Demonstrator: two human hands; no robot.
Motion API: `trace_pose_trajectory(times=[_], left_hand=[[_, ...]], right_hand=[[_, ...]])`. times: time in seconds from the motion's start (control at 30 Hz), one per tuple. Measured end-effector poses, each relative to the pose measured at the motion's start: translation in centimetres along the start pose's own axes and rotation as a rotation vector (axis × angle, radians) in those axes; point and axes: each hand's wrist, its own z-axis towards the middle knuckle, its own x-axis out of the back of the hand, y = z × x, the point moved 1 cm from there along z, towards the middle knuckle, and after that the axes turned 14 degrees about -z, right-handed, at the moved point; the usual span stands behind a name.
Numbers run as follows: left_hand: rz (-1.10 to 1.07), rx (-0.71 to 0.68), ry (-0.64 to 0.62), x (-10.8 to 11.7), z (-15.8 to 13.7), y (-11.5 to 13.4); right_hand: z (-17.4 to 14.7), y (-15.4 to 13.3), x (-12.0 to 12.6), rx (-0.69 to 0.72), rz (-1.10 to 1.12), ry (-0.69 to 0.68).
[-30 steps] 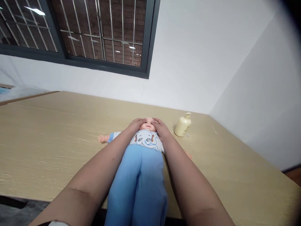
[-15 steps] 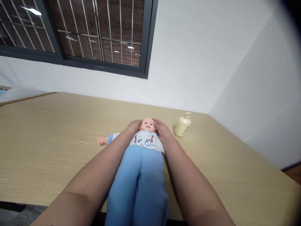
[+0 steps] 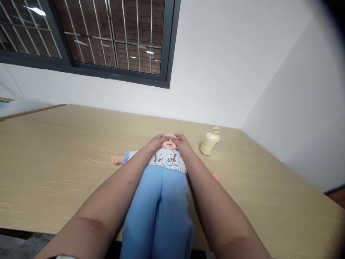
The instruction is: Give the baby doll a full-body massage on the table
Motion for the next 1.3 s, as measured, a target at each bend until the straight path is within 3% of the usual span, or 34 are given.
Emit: trace_pose_trajectory(times=[0.43, 0.63, 0.8, 1.13, 1.3], left_hand=[[-0.258, 0.006, -0.103, -0.2, -1.5, -0.4], [-0.169, -0.017, -0.061, -0.2, -1.2, 0.2], [-0.084, 0.001, -0.042, 0.0, -0.5, 0.0], [-0.275, 0.004, -0.095, -0.1, -1.0, -0.6], [-0.339, 0.026, -0.16, 0.1, -1.6, -0.4]], right_hand=[[-1.0, -0.3, 0.8, -0.145, 0.262, -0.102], [-0.1, 0.0, 0.2, -0.015, 0.058, -0.027], [0.7, 0.4, 0.2, -0.021, -0.088, 0.006], [0.2, 0.5, 0.8, -0.078, 0.084, -0.103], [0.1, 0.5, 1.6, -0.061, 0.047, -0.193]])
